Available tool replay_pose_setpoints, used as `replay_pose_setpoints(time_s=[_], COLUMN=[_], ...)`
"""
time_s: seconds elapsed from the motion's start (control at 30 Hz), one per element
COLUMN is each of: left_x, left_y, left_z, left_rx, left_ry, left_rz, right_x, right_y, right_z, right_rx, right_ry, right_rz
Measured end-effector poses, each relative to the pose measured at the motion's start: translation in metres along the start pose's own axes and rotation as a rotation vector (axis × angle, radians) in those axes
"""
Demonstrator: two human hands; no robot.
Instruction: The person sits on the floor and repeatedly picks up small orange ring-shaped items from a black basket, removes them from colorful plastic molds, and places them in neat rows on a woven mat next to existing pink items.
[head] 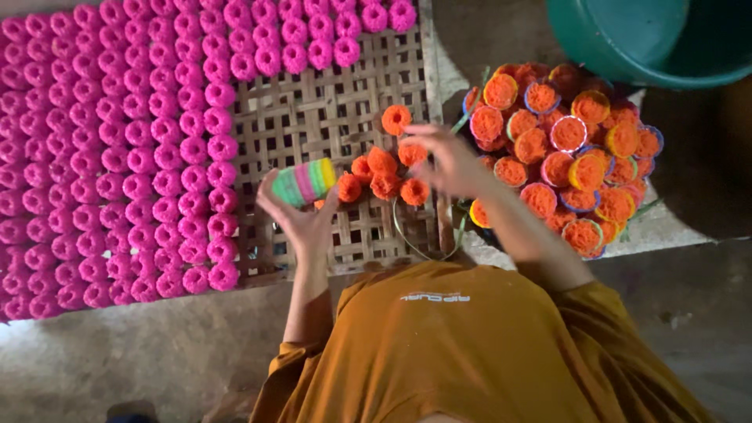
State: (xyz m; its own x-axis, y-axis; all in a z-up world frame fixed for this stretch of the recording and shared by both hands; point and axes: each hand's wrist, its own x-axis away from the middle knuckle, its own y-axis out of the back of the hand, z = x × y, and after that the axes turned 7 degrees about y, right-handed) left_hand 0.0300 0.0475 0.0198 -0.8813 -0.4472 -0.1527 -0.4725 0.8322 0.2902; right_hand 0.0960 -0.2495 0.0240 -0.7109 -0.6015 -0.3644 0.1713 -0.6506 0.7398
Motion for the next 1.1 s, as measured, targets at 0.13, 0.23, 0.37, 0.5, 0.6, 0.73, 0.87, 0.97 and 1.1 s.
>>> replay_pose_setpoints(time_s=[0.13,0.23,0.37,0.5,0.6,0.73,0.87,0.97,1.1], left_x=[-0.006,-0.004,0.0,0.008,0.01,0.013,0.015,0.021,0.025], left_y=[0.01,-0.004,-0.035,-0.06,-0.071,-0.077,-0.077,-0.083,-0.083], left_z=[0.003,0.001,-0.004,0.002,0.01,0.017,0.019,0.017,0.013], left_rx=[-0.191,-0.11,0.184,0.344,0.547,0.872,0.949,1.044,1.037], left_ry=[-0.14,-0.096,0.203,0.264,0.417,0.613,0.753,0.845,0.805], left_rz=[-0.063,-0.016,0.175,0.311,0.395,0.475,0.552,0.604,0.644], right_x=[0.02,0.031,0.038,0.049,0.055,0.049,0.027,0.009,-0.017], right_y=[0.039,0.051,0.038,0.039,0.049,0.071,0.075,0.044,0.024], right_z=[-0.086,-0.128,-0.146,-0.148,-0.144,-0.115,-0.053,-0.003,0.044], right_rx=[0.455,0.88,0.917,0.618,0.574,0.207,-0.239,-0.767,-0.337], right_ry=[-0.607,-0.574,-0.594,-0.539,-0.375,-0.6,-0.53,-0.624,-0.263], right_rz=[-0.265,-0.195,-0.148,-0.198,-0.196,-0.273,-0.285,-0.197,-0.077])
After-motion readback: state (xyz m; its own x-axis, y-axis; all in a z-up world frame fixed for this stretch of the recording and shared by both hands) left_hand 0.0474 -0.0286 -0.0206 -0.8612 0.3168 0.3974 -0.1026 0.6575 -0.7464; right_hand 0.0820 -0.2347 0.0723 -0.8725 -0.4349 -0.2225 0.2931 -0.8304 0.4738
